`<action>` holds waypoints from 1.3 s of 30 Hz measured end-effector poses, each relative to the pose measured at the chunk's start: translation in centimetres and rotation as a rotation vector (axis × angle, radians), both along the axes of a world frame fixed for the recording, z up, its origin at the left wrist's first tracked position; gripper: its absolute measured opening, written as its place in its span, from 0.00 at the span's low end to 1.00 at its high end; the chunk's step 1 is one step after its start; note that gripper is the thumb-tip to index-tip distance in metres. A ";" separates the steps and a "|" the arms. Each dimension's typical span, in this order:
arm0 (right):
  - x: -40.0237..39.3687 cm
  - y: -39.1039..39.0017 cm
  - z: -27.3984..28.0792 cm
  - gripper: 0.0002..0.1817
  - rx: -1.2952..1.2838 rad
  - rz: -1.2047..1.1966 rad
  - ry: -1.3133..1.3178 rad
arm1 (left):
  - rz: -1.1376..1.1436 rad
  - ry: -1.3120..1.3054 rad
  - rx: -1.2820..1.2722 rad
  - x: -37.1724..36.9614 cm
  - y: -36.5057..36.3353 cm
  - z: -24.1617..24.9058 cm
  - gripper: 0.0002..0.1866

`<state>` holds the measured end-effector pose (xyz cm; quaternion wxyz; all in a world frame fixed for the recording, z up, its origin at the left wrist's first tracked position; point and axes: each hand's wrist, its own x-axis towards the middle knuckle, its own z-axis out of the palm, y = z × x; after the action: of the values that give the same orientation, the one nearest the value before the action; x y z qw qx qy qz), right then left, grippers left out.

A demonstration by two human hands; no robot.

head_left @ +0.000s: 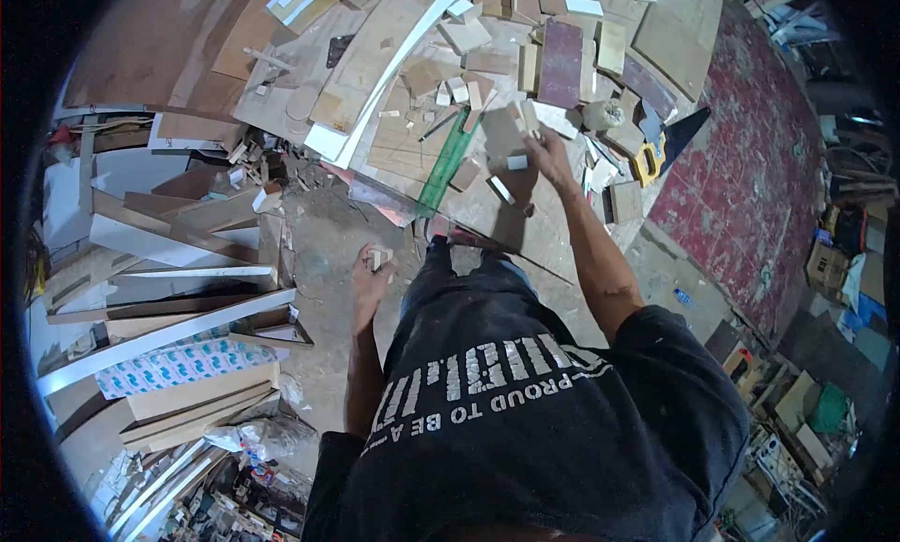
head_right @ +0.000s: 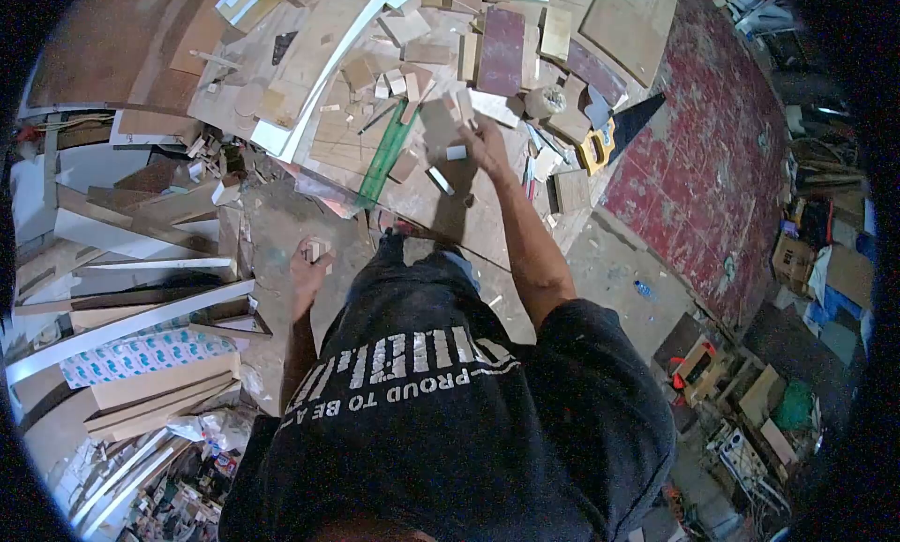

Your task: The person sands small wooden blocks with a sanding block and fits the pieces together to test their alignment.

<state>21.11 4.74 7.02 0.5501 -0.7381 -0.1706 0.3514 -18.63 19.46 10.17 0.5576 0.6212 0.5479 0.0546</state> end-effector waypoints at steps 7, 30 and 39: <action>4.5 0.6 -1.6 0.29 -0.410 0.118 -0.891 | -0.176 0.024 0.098 0.9 3.2 -2.4 0.34; -8.0 1.6 -0.4 0.29 -0.269 -0.106 -0.545 | -0.325 0.089 0.224 4.0 5.1 -1.8 0.31; -4.6 -5.6 -2.3 0.23 -0.581 -0.198 -0.710 | -0.138 -0.151 -0.116 5.5 4.1 -0.8 0.31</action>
<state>16.49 -0.87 4.71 0.2594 -0.9487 -0.1717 0.0564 -13.18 23.52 9.40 0.6349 0.6181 0.4625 0.0311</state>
